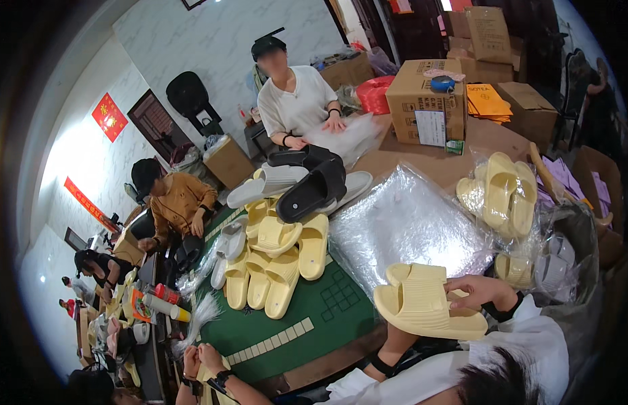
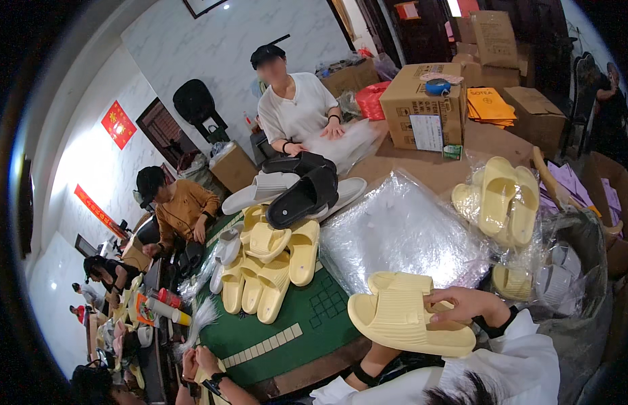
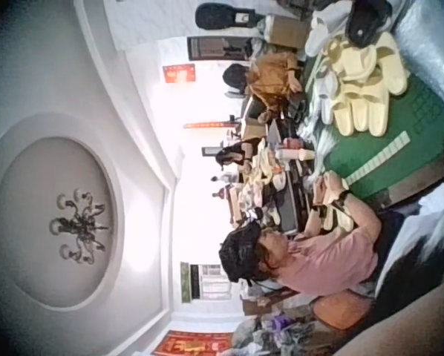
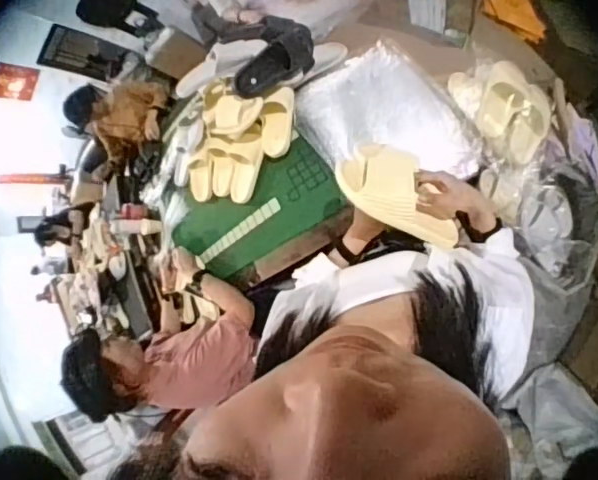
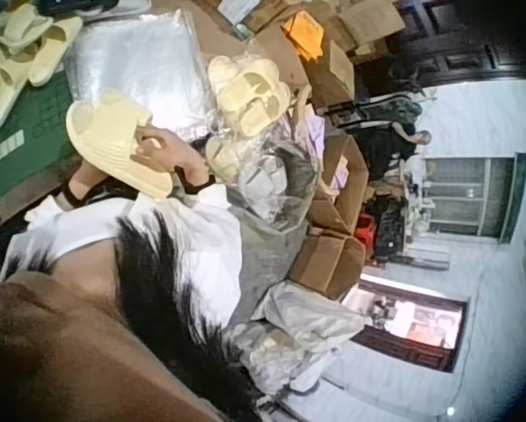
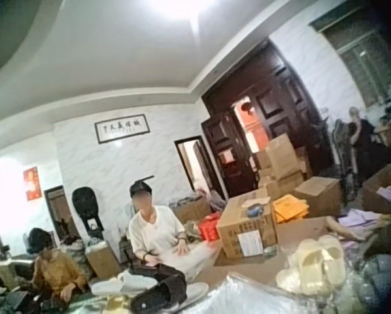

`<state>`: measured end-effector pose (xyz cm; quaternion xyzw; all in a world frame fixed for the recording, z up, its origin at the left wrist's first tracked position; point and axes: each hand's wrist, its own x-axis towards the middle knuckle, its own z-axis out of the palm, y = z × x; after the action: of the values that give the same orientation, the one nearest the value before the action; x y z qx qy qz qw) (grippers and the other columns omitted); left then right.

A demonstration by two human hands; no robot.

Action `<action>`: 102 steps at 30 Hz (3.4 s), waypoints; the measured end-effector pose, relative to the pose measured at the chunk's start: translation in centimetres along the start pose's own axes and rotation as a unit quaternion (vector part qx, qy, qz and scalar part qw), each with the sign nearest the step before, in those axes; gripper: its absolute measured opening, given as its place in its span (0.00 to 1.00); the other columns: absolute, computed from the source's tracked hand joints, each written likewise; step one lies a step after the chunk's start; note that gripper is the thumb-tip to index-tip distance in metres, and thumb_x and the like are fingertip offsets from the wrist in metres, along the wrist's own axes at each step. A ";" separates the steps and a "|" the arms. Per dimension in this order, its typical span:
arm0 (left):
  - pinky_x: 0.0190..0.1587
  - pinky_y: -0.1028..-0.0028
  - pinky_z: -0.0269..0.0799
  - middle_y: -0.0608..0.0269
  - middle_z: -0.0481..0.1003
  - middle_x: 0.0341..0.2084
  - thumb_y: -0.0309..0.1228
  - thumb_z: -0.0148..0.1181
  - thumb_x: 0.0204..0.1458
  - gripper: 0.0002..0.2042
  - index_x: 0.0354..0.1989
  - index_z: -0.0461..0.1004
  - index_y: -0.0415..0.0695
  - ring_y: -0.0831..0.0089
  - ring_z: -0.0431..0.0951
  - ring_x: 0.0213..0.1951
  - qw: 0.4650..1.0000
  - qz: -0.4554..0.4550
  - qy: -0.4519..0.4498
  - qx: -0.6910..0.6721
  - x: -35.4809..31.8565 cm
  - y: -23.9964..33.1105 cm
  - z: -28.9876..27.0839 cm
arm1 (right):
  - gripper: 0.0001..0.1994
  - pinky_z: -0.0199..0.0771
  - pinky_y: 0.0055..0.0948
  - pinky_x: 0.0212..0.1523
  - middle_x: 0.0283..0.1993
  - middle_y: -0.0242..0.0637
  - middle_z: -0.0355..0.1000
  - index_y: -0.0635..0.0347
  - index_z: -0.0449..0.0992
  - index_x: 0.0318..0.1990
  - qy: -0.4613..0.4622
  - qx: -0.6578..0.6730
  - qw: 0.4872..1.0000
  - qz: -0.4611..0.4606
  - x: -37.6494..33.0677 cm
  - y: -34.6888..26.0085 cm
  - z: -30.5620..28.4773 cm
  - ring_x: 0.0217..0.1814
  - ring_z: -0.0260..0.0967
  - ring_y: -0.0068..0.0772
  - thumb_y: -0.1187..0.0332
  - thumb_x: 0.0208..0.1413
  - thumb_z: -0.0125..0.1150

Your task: The recorder is bagging and packing plastic slippers into a large sack at a production or distribution station.

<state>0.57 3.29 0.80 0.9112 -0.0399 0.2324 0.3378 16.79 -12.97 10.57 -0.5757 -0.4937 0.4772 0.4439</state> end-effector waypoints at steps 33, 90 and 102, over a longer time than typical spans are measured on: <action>0.47 0.63 0.66 0.62 0.74 0.41 0.39 0.59 0.48 0.18 0.48 0.71 0.48 0.62 0.73 0.44 0.996 -0.047 -0.023 0.074 -0.5 -1.3 -4.0 | 0.21 0.54 0.26 0.61 0.58 0.39 0.65 0.69 0.67 0.55 -0.048 0.153 0.987 0.021 -0.9 -2.4 -0.2 0.61 0.56 0.26 0.72 0.53 0.59; 0.61 0.42 0.48 0.49 0.42 0.67 0.24 0.53 0.45 0.37 0.67 0.48 0.54 0.42 0.44 0.66 0.978 -0.019 -0.105 0.180 2.1 4.6 -2.9 | 0.28 0.31 0.51 0.70 0.62 0.52 0.56 0.56 0.63 0.61 0.283 -0.447 0.840 0.118 5.9 4.6 3.0 0.70 0.43 0.55 0.61 0.51 0.55; 0.60 0.45 0.51 0.50 0.46 0.66 0.27 0.51 0.48 0.35 0.67 0.48 0.54 0.43 0.48 0.65 0.982 0.019 -0.121 0.143 1.5 5.5 -0.9 | 0.29 0.43 0.50 0.65 0.64 0.56 0.52 0.54 0.60 0.62 0.265 -0.438 0.854 0.097 8.3 3.3 1.2 0.66 0.47 0.61 0.57 0.53 0.53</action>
<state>0.31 -0.27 5.40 0.9706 -0.0640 0.1296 0.1927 16.56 -5.08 6.25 -0.8601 -0.4569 0.0820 0.2117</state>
